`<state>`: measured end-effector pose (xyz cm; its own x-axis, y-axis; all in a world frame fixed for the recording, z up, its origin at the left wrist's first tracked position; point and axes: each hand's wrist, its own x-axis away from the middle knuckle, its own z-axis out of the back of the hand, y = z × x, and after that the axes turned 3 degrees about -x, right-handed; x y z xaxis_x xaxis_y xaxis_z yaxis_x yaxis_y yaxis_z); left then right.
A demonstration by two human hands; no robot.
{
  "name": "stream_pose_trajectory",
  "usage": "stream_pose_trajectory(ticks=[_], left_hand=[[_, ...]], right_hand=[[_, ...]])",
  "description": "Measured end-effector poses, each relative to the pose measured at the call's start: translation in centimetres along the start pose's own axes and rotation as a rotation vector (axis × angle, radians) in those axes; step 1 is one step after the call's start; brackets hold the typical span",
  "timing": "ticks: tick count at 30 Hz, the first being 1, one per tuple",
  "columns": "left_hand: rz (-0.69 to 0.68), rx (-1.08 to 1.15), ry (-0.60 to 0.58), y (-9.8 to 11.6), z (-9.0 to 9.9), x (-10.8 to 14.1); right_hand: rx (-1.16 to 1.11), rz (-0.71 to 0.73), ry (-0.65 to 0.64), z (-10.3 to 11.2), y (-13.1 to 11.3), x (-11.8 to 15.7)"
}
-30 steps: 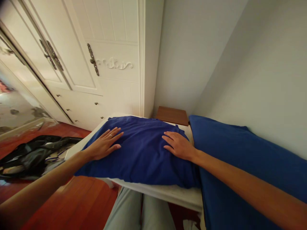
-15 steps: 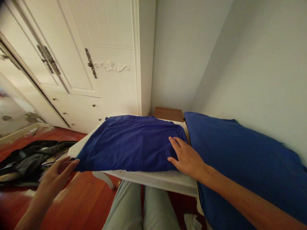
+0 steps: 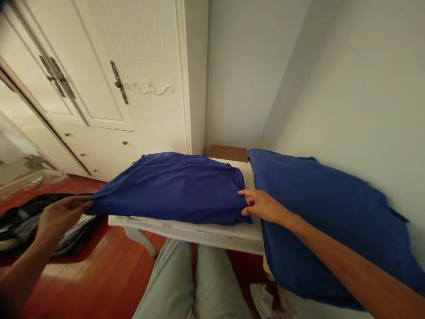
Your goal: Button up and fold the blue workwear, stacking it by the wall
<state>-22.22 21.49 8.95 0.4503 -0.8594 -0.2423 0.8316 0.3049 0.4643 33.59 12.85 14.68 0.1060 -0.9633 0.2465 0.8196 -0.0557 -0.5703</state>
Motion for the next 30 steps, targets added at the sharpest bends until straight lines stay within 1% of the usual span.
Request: stream_pose_trajectory(ticks=[2,4,5,6,7,8,9,10,11,12,14,16,17,19,20,22,24,26,28,30], left_hand=[[0.016,-0.018,-0.064,0.0,0.2,-0.6],[0.014,-0.038,-0.126,0.1,0.3,-0.5],[-0.004,-0.051,-0.117,0.3,0.3,-0.2],[-0.038,-0.061,-0.072,0.6,0.5,0.3],[-0.094,-0.064,0.003,1.2,0.6,1.0],[-0.178,-0.054,0.093,2.0,0.8,1.7],[-0.290,-0.028,0.182,3.1,1.0,2.6],[-0.420,0.010,0.238,4.3,1.1,3.4],[-0.558,0.055,0.245,5.8,1.1,4.2],[-0.687,0.092,0.222,7.3,0.9,4.9],[-0.921,0.099,0.073,10.2,-0.1,5.8],[-1.074,0.025,-0.118,12.2,-2.0,6.1],[-1.104,-0.033,-0.209,12.7,-3.1,6.1],[-1.090,-0.139,-0.356,12.9,-5.3,5.7],[-1.073,-0.170,-0.398,12.6,-6.2,5.5],[-1.059,-0.188,-0.435,11.7,-7.4,5.0],[-1.072,-0.177,-0.436,10.9,-7.8,4.5],[-1.077,-0.161,-0.453,10.4,-7.8,4.2],[-1.071,-0.135,-0.482,10.3,-7.6,4.1],[-1.053,-0.095,-0.509,10.3,-7.5,4.1]], right_hand=[[0.016,-0.028,0.019,0.5,0.2,0.2],[0.075,-0.050,0.041,0.4,0.5,0.5],[0.123,-0.053,0.062,0.2,0.7,0.8],[0.183,-0.042,0.095,-0.1,0.7,1.0],[0.250,-0.014,0.146,-0.5,0.6,1.3],[0.317,0.039,0.218,-0.9,0.3,1.6],[0.377,0.115,0.301,-1.3,-0.2,1.9],[0.425,0.215,0.381,-1.9,-1.0,2.1],[0.458,0.329,0.442,-2.5,-2.0,2.3],[0.481,0.442,0.478,-3.3,-3.1,2.3],[0.518,0.614,0.483,-5.3,-5.0,2.0],[0.569,0.685,0.448,-7.9,-5.6,1.2],[0.607,0.691,0.415,-9.2,-5.3,0.8],[0.694,0.668,0.324,-11.3,-3.4,0.0],[0.729,0.647,0.289,-12.0,-2.0,-0.2],[0.775,0.591,0.274,-12.6,0.7,-0.1],[0.781,0.572,0.271,-12.4,2.8,0.5],[0.762,0.579,0.257,-11.9,3.8,1.0],[0.739,0.571,0.249,-11.6,3.7,1.4],[0.723,0.534,0.236,-11.4,2.9,1.5]])
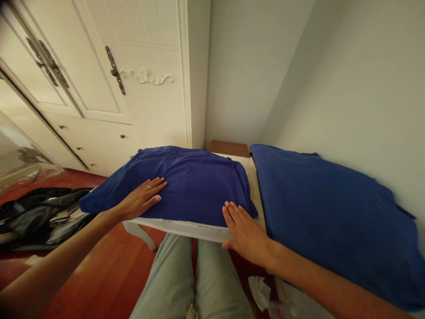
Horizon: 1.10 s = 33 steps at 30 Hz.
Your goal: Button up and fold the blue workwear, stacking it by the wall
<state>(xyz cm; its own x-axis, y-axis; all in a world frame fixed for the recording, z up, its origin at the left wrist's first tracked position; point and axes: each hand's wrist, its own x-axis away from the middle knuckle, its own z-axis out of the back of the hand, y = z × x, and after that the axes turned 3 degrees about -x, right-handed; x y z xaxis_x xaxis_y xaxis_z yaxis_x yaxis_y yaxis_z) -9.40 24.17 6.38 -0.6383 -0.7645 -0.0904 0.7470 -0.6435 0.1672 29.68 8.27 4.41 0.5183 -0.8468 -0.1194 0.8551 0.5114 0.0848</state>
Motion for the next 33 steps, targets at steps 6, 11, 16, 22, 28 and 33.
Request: stream_pose_trajectory(ticks=[6,11,16,22,28,33], left_hand=[[0.071,0.171,0.054,0.3,2.5,-2.5],[0.135,-0.073,0.310,-0.3,6.0,-8.6],[0.356,-0.265,0.056,-3.0,3.6,-11.0],[0.433,-0.173,-0.030,-5.2,0.2,-9.9],[0.434,-0.157,-0.027,-5.4,0.4,-10.0],[0.449,0.041,0.064,-5.5,0.1,-10.1]], right_hand=[[-0.145,-0.052,0.012,5.5,-3.1,-6.6],[-0.254,-0.006,0.294,9.2,-4.5,-19.5],[-0.360,-0.337,0.162,4.4,-1.0,-27.6],[-0.393,-0.360,-0.010,-1.5,2.5,-27.2],[-0.368,-0.407,0.021,-1.0,5.1,-27.3],[-0.352,-0.475,0.014,-1.9,8.1,-25.5]])
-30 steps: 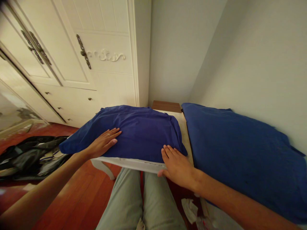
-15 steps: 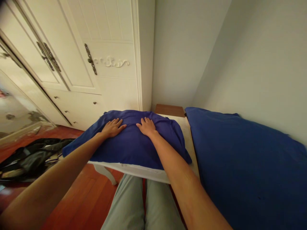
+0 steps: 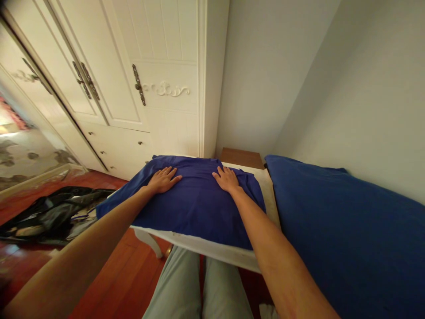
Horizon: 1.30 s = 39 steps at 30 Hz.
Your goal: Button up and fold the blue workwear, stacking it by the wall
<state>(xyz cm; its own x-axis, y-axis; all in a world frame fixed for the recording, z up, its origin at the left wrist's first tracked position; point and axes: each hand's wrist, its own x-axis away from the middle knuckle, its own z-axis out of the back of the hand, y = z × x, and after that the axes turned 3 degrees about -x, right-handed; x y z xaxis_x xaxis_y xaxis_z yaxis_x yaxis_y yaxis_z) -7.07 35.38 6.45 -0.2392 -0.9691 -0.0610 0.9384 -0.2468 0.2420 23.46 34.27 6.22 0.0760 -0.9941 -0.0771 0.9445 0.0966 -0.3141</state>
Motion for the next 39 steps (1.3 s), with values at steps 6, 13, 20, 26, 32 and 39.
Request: stream_pose_trajectory(ticks=[6,13,20,26,32,39], left_hand=[[0.078,0.323,0.232,0.1,1.4,0.1],[0.428,0.865,0.815,-2.5,7.0,7.3],[0.888,1.263,0.940,-2.9,2.0,21.2],[0.911,1.597,0.342,-1.4,0.2,21.0],[0.899,1.696,0.477,-1.8,3.5,18.3],[0.647,2.005,0.485,-2.3,5.9,19.0]], right_hand=[[0.001,0.062,0.060,0.6,0.8,1.0],[-0.030,0.230,0.154,4.8,-0.1,4.6],[-0.385,0.501,0.001,8.0,-4.9,15.3],[-1.067,-0.084,-0.679,3.0,-7.5,26.3],[-1.888,-0.653,-0.283,-0.2,-7.4,26.8],[-1.997,-0.790,-0.008,4.3,-5.9,25.0]])
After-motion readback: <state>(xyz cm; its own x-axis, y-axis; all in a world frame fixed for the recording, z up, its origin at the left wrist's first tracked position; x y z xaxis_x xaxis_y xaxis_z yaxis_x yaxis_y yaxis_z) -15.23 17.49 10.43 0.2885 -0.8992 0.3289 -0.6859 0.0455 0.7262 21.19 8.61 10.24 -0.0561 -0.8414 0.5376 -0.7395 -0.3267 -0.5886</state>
